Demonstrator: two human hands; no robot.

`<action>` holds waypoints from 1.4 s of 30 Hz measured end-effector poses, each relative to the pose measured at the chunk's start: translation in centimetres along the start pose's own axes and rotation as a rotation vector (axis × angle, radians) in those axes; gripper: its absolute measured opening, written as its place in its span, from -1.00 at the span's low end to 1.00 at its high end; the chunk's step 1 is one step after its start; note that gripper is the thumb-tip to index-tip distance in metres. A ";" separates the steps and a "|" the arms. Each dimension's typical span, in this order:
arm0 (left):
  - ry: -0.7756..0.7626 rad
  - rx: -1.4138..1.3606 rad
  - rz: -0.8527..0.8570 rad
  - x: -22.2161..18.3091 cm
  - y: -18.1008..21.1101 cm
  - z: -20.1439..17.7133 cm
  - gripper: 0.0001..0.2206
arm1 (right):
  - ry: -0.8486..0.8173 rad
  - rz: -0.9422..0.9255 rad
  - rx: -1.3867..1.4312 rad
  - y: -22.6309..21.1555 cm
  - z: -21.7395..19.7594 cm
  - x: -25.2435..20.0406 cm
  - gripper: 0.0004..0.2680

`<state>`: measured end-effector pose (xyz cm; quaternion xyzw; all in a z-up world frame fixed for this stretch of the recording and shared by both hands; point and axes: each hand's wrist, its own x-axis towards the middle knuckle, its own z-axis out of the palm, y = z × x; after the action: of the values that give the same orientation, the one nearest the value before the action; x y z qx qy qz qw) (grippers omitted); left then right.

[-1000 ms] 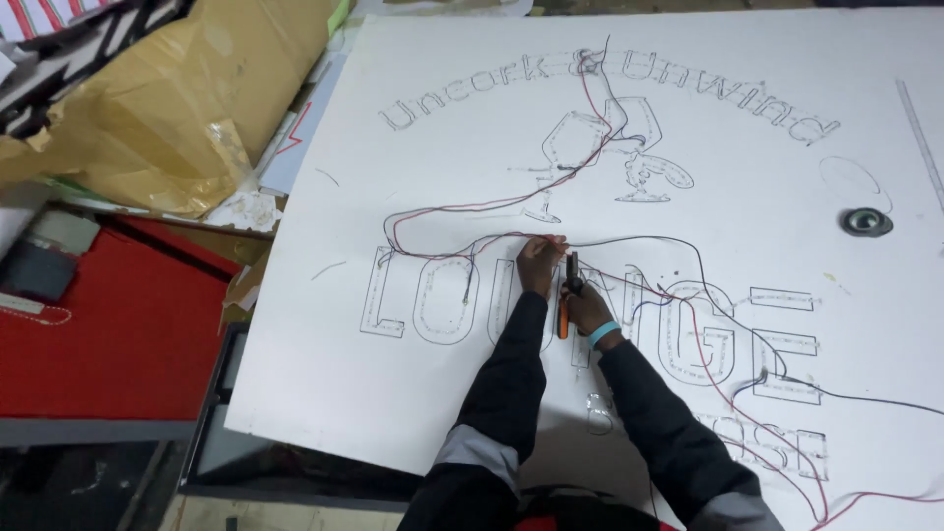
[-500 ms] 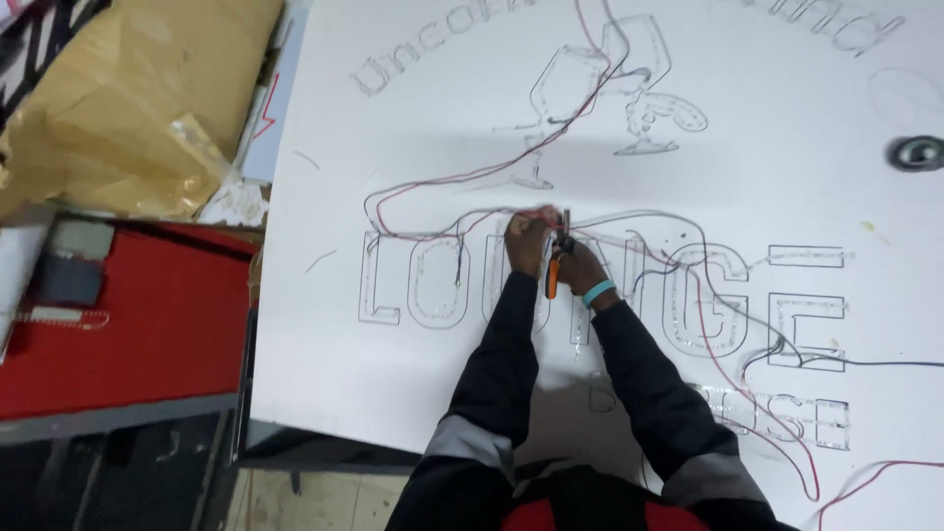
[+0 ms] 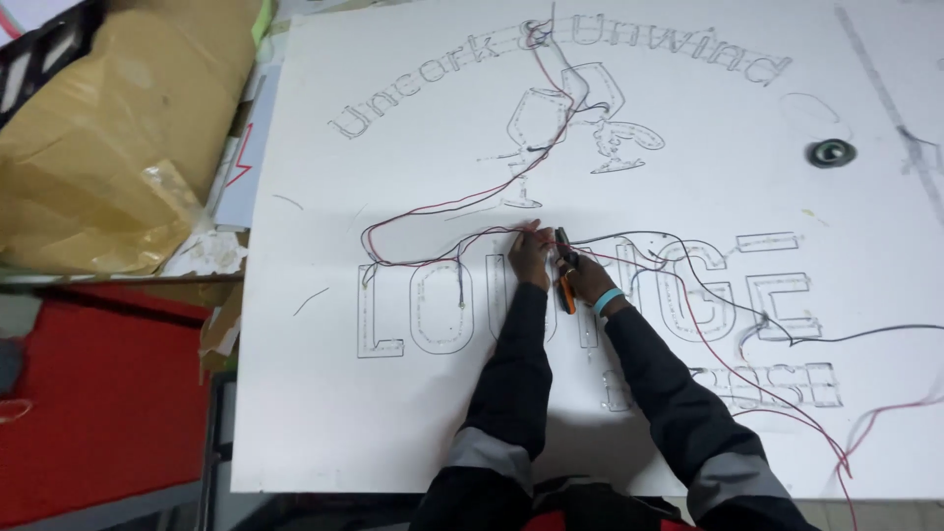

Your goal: Wiring a sign board by stripping and connecting electrical wires using pliers.

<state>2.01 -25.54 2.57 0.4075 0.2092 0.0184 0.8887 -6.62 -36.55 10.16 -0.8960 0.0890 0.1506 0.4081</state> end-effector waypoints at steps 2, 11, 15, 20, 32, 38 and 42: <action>-0.037 -0.081 -0.028 1.7 -1.7 -0.3 -0.63 | -0.033 0.055 0.010 -1.8 -0.9 -3.9 -0.57; 0.037 -0.299 -0.163 1.7 -1.0 0.6 -0.62 | -0.114 0.280 0.994 0.1 3.8 -10.4 -0.70; 0.018 -0.305 -0.259 2.4 -0.8 1.6 -0.62 | -0.102 0.466 1.532 -7.7 2.5 -14.4 -0.86; -0.015 -0.248 -0.252 1.4 1.4 2.2 -0.61 | -0.119 0.326 0.654 0.9 5.5 -4.4 -0.65; -0.077 -0.399 -0.210 -0.8 3.5 3.4 -0.44 | 0.087 0.017 -0.197 10.8 7.5 7.7 -0.70; -0.048 -0.486 -0.145 1.7 1.0 3.4 -0.49 | 0.035 0.196 -0.066 -0.1 4.0 -0.4 -0.65; -0.075 -0.429 -0.162 0.1 1.7 3.5 -0.48 | -0.025 0.085 -0.274 -2.8 3.1 -1.7 -0.66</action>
<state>3.69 -26.89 5.85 0.1917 0.1992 -0.0240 0.9607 -8.03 -32.29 10.74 -0.9368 0.1003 0.1895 0.2764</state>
